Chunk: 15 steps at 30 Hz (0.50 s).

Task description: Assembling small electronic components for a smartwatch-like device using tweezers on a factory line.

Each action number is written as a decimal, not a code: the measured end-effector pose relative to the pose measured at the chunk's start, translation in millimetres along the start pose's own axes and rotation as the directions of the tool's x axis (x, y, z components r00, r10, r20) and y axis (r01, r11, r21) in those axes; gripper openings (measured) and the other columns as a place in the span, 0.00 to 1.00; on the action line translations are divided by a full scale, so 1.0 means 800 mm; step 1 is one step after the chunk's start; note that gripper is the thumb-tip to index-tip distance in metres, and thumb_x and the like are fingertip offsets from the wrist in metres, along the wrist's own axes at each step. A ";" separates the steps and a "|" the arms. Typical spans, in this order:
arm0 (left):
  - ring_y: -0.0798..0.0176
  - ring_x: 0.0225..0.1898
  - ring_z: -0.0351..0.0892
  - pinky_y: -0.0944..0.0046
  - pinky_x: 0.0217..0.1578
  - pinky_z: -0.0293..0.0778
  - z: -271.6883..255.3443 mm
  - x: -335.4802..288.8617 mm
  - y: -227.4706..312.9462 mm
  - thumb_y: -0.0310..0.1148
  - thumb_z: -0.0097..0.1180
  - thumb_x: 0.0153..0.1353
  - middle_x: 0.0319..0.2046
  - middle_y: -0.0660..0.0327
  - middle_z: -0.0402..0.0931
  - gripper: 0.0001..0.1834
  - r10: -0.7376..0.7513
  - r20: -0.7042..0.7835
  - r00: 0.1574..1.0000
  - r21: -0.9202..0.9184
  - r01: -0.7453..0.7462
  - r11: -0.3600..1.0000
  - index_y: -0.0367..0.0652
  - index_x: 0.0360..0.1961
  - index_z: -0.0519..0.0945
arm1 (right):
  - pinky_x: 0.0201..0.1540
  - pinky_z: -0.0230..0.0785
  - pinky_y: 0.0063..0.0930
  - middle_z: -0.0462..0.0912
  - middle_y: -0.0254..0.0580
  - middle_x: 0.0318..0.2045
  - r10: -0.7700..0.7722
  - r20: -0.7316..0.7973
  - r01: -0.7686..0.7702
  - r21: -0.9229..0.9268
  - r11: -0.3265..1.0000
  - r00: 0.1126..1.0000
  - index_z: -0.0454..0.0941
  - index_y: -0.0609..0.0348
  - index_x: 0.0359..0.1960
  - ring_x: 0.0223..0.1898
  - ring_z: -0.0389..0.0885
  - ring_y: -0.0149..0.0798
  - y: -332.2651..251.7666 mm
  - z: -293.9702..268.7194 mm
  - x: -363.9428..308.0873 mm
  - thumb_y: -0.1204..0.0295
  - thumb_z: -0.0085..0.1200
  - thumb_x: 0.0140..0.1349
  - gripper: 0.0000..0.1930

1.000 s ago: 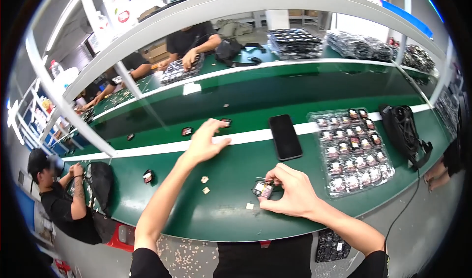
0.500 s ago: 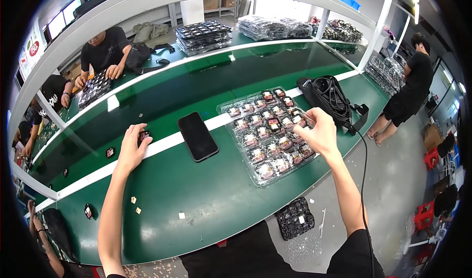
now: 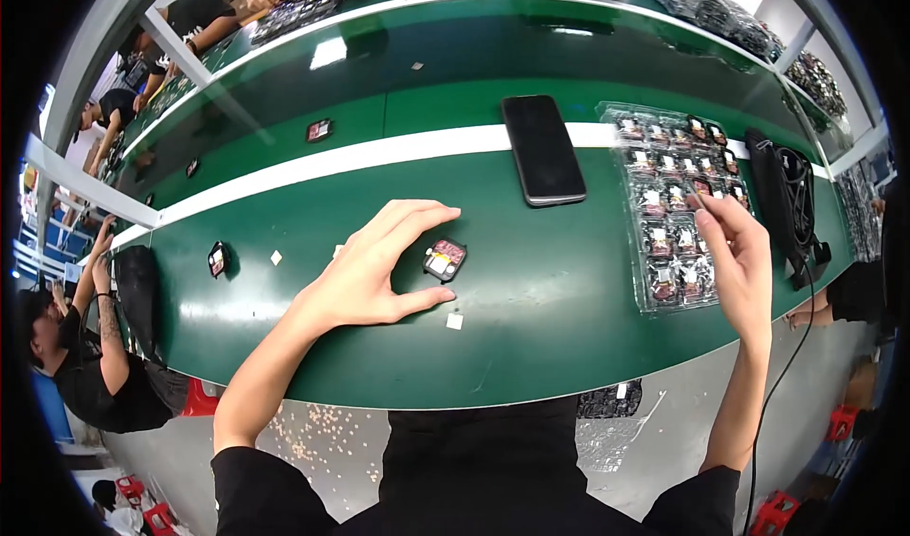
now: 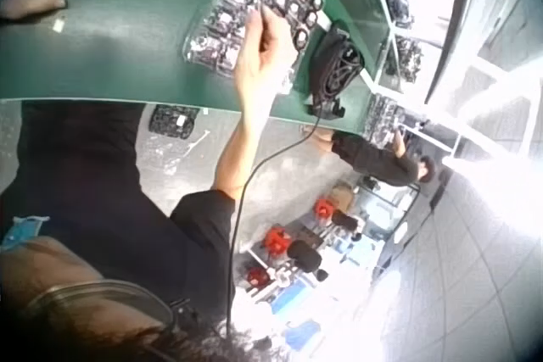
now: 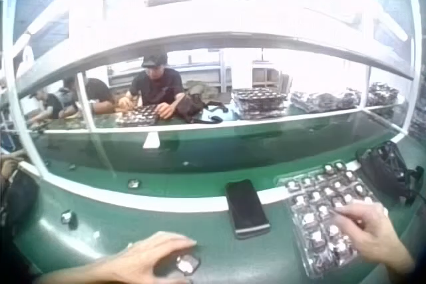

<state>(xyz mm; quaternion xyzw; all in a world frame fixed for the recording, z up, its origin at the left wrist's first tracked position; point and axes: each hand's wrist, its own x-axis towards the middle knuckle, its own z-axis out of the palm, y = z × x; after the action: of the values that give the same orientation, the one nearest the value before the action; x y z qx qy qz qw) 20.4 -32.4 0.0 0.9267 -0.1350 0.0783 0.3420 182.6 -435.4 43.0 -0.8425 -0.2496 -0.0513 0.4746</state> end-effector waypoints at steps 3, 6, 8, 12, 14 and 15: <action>0.47 0.62 0.80 0.49 0.67 0.74 0.004 -0.014 -0.017 0.36 0.84 0.55 0.61 0.53 0.84 0.41 0.018 -0.036 0.999 0.119 -0.013 0.993 0.41 0.70 0.80 | 0.32 0.62 0.26 0.78 0.39 0.27 -0.138 0.229 0.137 0.020 0.990 0.963 0.89 0.70 0.53 0.27 0.71 0.27 -0.063 0.074 -0.003 0.79 0.64 0.75 0.10; 0.47 0.60 0.81 0.49 0.65 0.74 0.001 -0.022 -0.028 0.33 0.83 0.55 0.59 0.54 0.85 0.40 0.017 -0.019 1.000 0.068 -0.016 0.998 0.41 0.70 0.81 | 0.27 0.64 0.29 0.79 0.40 0.25 -0.260 0.325 0.196 0.217 0.956 0.909 0.92 0.69 0.53 0.23 0.74 0.29 -0.095 0.137 -0.007 0.82 0.68 0.71 0.11; 0.47 0.59 0.81 0.49 0.65 0.74 -0.002 -0.016 -0.024 0.31 0.81 0.56 0.57 0.55 0.86 0.39 0.028 -0.015 0.999 0.026 -0.028 0.999 0.40 0.69 0.81 | 0.26 0.64 0.29 0.81 0.40 0.24 -0.277 0.342 0.194 0.256 0.947 0.898 0.93 0.68 0.52 0.22 0.73 0.29 -0.098 0.162 -0.005 0.81 0.69 0.70 0.10; 0.49 0.57 0.80 0.50 0.61 0.75 0.001 -0.014 -0.029 0.29 0.82 0.55 0.56 0.56 0.83 0.34 0.019 -0.037 0.999 0.013 -0.018 1.000 0.42 0.65 0.85 | 0.24 0.59 0.26 0.79 0.37 0.22 -0.303 0.270 0.210 0.324 0.922 0.914 0.94 0.67 0.48 0.21 0.71 0.24 -0.083 0.203 0.002 0.82 0.71 0.68 0.08; 0.50 0.56 0.80 0.51 0.60 0.76 0.003 -0.016 -0.031 0.28 0.83 0.54 0.55 0.57 0.82 0.33 -0.003 -0.027 1.000 0.036 0.004 0.999 0.43 0.63 0.86 | 0.24 0.58 0.25 0.79 0.36 0.21 -0.269 0.270 0.171 0.337 0.926 0.925 0.94 0.67 0.47 0.21 0.70 0.22 -0.078 0.211 -0.003 0.82 0.72 0.68 0.08; 0.50 0.55 0.79 0.51 0.59 0.76 0.003 -0.017 -0.032 0.28 0.83 0.54 0.55 0.57 0.81 0.32 -0.021 -0.033 0.999 0.017 0.022 1.000 0.43 0.62 0.87 | 0.24 0.57 0.24 0.78 0.34 0.20 -0.220 0.279 0.118 0.341 0.933 0.935 0.95 0.67 0.45 0.21 0.70 0.21 -0.075 0.213 -0.007 0.82 0.72 0.67 0.07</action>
<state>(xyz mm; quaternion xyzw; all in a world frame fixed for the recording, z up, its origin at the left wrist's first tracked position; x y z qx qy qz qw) 15.6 -12.8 -21.1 0.9296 -0.1187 0.0911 0.3369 124.0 -271.1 -5.4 -0.7273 -0.3990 0.0824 0.5524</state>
